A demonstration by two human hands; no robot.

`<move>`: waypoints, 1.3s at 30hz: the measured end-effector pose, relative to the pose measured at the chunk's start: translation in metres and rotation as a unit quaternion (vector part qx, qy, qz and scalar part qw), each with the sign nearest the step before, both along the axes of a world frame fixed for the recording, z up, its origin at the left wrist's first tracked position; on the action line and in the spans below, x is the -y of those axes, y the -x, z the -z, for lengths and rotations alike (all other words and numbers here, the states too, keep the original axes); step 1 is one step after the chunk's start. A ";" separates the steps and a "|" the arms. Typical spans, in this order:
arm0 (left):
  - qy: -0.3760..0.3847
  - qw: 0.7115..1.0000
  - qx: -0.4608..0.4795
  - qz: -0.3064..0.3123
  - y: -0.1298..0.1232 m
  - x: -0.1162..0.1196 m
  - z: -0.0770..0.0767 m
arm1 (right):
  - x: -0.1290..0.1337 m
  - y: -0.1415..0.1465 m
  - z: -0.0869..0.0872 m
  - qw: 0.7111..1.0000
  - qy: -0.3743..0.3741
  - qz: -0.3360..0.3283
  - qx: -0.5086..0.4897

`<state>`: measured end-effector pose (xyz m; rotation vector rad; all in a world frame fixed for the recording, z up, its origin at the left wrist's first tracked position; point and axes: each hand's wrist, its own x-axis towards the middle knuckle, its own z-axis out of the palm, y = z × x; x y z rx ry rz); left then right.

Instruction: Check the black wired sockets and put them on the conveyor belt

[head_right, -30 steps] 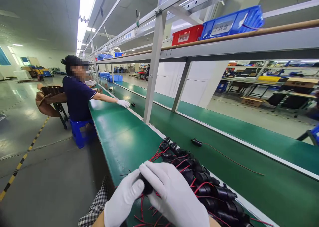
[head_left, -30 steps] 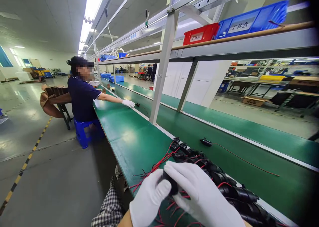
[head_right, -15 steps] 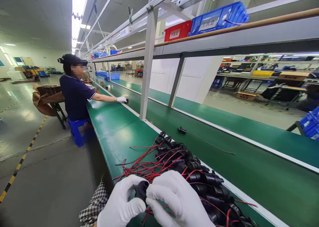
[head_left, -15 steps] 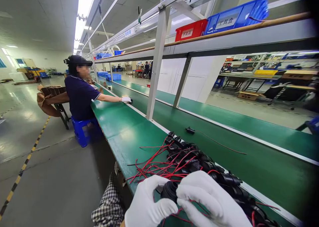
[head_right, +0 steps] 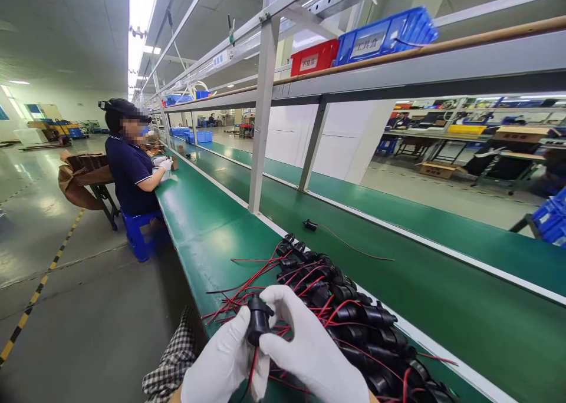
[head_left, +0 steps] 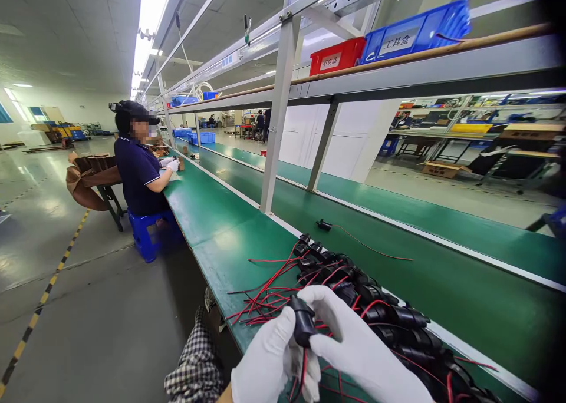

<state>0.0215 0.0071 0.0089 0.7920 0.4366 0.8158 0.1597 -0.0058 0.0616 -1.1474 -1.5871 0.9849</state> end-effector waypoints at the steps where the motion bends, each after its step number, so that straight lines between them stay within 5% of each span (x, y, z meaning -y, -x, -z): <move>1: 0.018 1.000 0.019 0.012 -0.002 0.001 0.000 | -0.001 -0.001 -0.001 0.997 0.046 -0.033 -0.052; 5: 0.114 0.992 0.043 0.045 -0.002 0.003 -0.008 | -0.003 -0.003 0.004 0.982 0.108 -0.082 -0.134; 13: 0.172 0.979 0.052 0.095 -0.002 0.003 -0.017 | 0.001 -0.007 -0.001 0.997 0.060 -0.033 -0.033; 19: -0.100 0.994 -0.038 0.025 0.011 0.007 -0.028 | 0.015 -0.025 -0.001 0.990 -0.105 -0.001 0.093; 24: -0.315 0.921 -0.194 -0.120 0.028 0.005 -0.038 | 0.024 -0.037 0.000 0.971 -0.175 0.033 0.159; 32: -0.425 0.860 -0.226 -0.172 0.025 0.007 -0.036 | 0.027 -0.016 -0.010 0.952 -0.249 0.038 0.173; 36: -0.383 0.831 -0.311 -0.258 0.016 0.022 -0.031 | 0.018 -0.014 -0.012 0.994 -0.105 -0.008 0.034; 39: -0.341 0.817 -0.359 -0.297 0.012 0.028 -0.032 | 0.010 -0.015 -0.010 0.998 0.008 -0.024 -0.055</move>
